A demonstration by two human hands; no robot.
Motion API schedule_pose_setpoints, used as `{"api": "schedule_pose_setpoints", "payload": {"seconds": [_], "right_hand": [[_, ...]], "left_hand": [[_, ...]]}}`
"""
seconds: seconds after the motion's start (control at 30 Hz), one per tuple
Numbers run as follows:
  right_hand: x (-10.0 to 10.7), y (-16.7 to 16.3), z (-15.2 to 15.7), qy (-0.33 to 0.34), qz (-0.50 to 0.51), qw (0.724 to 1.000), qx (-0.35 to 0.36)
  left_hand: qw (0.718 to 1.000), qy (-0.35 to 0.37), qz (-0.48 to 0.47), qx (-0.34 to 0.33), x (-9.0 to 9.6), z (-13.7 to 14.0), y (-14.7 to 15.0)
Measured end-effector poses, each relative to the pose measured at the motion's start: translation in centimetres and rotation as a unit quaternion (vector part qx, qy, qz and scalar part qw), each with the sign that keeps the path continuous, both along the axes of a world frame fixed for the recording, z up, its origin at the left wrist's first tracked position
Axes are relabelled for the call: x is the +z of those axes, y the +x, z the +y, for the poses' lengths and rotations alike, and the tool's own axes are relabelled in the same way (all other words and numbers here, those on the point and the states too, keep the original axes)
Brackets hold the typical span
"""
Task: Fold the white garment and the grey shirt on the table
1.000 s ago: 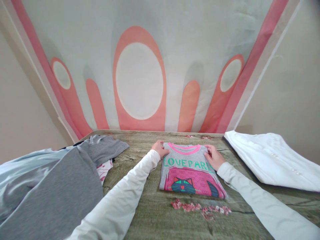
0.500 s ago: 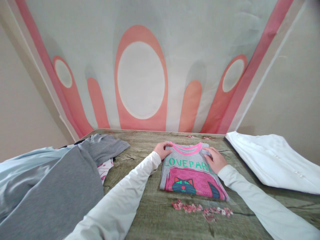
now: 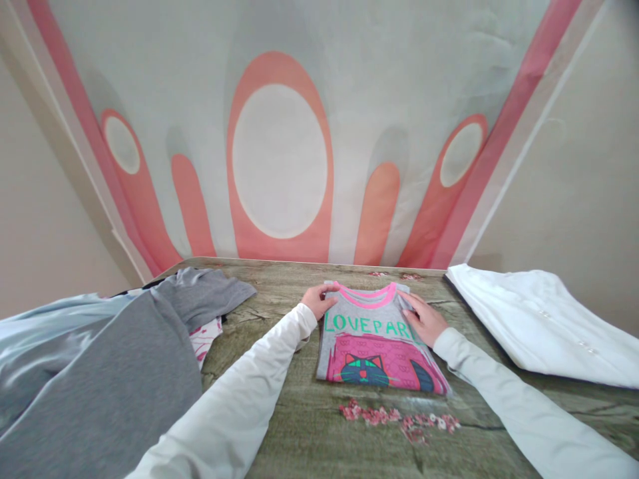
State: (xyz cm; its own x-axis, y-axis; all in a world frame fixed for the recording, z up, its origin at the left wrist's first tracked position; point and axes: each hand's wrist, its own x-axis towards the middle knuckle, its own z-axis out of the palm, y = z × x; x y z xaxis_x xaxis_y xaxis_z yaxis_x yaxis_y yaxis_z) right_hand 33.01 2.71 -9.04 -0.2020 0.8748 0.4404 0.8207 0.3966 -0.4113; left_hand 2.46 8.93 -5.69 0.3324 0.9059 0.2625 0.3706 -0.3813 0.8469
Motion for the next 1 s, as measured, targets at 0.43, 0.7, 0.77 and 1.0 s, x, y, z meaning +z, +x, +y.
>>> {"api": "schedule_pose_setpoints", "payload": {"seconds": [0.43, 0.7, 0.77, 1.0], "right_hand": [[0.0, -0.3, -0.2, -0.005, 0.027, 1.0, 0.004], [-0.9, 0.1, 0.2, -0.014, 0.108, 0.994, -0.026], [-1.0, 0.3, 0.3, -0.013, 0.12, 0.992, -0.031], [-0.9, 0.6, 0.8, -0.021, 0.089, 0.994, -0.059]], "left_hand": [[0.993, 0.019, 0.085, 0.076, 0.1, 0.0, -0.3], [0.949, 0.163, 0.27, -0.017, 1.7, -3.7, 1.8], [0.937, 0.169, 0.294, -0.079, 1.6, -5.2, 2.8], [0.911, 0.194, 0.344, -0.12, 1.1, -7.3, 3.2]]}}
